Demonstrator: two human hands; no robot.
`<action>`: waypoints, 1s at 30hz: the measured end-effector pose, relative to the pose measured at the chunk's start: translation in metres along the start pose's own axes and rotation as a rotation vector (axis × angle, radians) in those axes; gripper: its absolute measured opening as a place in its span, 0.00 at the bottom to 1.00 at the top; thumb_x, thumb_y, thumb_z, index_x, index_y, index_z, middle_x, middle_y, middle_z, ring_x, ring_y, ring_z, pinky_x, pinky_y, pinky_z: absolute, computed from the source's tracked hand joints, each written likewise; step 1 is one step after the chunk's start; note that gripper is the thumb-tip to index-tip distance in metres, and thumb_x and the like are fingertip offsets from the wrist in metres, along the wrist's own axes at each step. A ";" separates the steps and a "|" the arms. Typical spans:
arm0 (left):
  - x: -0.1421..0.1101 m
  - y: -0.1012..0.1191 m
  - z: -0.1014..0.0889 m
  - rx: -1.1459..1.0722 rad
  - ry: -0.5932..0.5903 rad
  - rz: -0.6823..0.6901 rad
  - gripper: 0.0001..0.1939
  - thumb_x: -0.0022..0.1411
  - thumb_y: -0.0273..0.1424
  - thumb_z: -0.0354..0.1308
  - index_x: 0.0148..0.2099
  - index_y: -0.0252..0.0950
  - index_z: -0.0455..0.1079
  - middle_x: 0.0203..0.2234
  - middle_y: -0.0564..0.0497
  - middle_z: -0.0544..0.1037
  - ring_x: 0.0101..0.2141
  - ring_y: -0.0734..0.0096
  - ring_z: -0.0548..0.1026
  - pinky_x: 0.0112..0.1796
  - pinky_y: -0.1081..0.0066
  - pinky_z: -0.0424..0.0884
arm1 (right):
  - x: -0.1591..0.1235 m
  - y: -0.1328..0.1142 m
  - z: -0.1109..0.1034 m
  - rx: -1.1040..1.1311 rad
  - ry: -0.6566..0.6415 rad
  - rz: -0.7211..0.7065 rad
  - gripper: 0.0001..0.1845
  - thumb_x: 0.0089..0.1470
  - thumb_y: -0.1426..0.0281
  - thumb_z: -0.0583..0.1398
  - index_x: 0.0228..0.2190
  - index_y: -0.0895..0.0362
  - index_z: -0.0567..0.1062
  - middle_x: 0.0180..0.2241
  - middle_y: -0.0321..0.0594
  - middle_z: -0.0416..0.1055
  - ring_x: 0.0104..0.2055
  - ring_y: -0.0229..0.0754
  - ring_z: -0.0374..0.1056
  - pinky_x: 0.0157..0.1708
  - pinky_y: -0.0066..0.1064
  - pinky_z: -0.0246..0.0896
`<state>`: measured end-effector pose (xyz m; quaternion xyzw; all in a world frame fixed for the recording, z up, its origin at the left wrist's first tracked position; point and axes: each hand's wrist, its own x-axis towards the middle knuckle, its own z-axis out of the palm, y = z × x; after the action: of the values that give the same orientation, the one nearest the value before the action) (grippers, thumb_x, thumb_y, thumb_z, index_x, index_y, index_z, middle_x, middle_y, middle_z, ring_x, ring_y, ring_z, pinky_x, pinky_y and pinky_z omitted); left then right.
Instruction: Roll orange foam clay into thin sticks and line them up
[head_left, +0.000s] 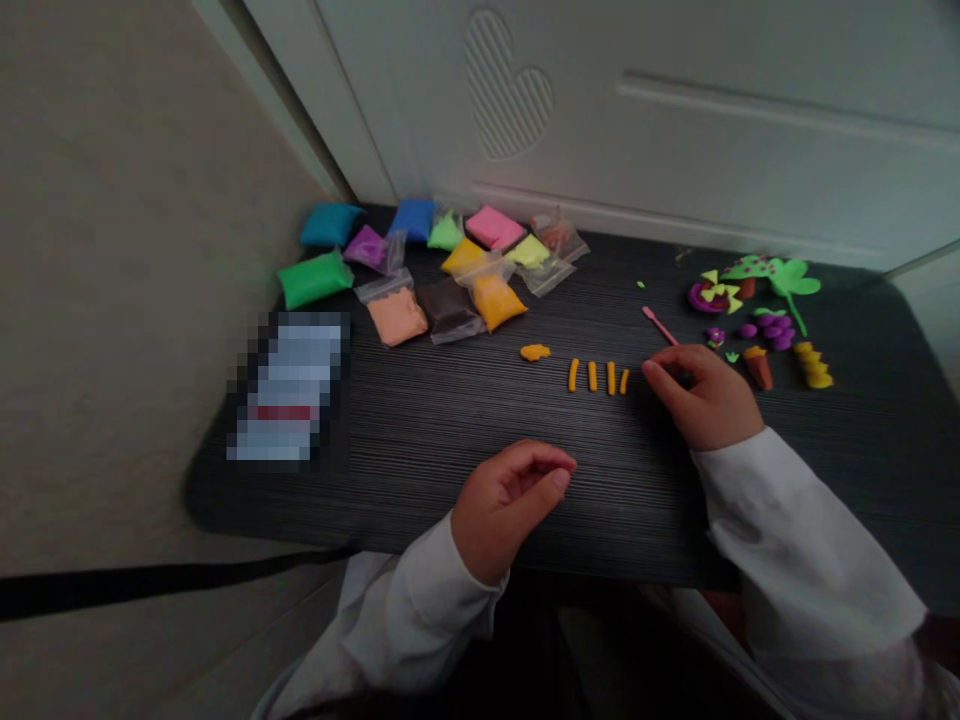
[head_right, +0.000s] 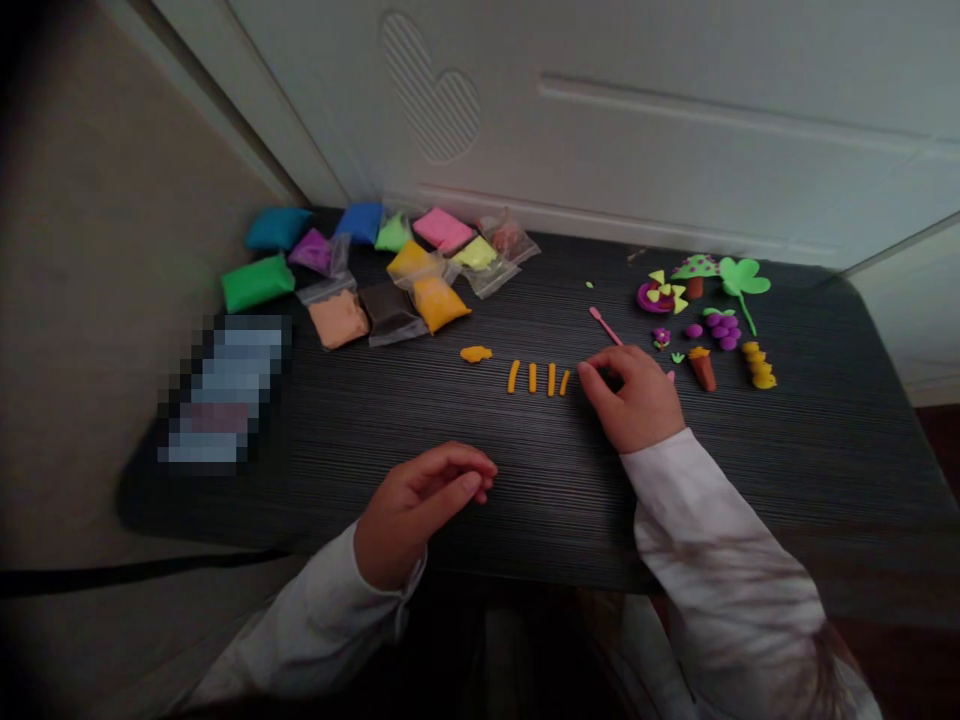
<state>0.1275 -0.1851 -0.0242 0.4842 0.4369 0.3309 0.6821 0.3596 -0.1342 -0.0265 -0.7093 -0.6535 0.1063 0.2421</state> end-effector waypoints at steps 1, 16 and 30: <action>0.002 0.004 -0.002 0.065 0.005 0.008 0.08 0.55 0.31 0.53 0.36 0.32 0.69 0.29 0.50 0.73 0.30 0.77 0.71 0.33 0.76 0.68 | 0.000 0.001 0.000 0.006 0.000 -0.002 0.10 0.48 0.63 0.56 0.27 0.56 0.73 0.30 0.38 0.69 0.30 0.39 0.64 0.28 0.31 0.57; 0.101 0.027 -0.034 1.295 0.219 0.414 0.13 0.55 0.25 0.51 0.43 0.31 0.69 0.38 0.45 0.73 0.40 0.66 0.70 0.43 0.67 0.66 | -0.013 -0.013 -0.009 0.077 0.033 -0.156 0.06 0.49 0.67 0.55 0.30 0.54 0.71 0.31 0.37 0.71 0.30 0.39 0.65 0.28 0.32 0.57; 0.072 0.040 -0.009 0.576 -0.169 0.377 0.08 0.50 0.31 0.57 0.34 0.33 0.71 0.27 0.51 0.73 0.25 0.78 0.68 0.28 0.76 0.65 | -0.030 -0.037 -0.010 0.281 -0.017 -0.343 0.22 0.46 0.69 0.60 0.46 0.51 0.66 0.41 0.40 0.69 0.41 0.44 0.66 0.40 0.37 0.62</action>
<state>0.1474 -0.1063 -0.0079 0.7544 0.3572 0.2729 0.4784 0.3287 -0.1648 -0.0050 -0.5461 -0.7454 0.1594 0.3476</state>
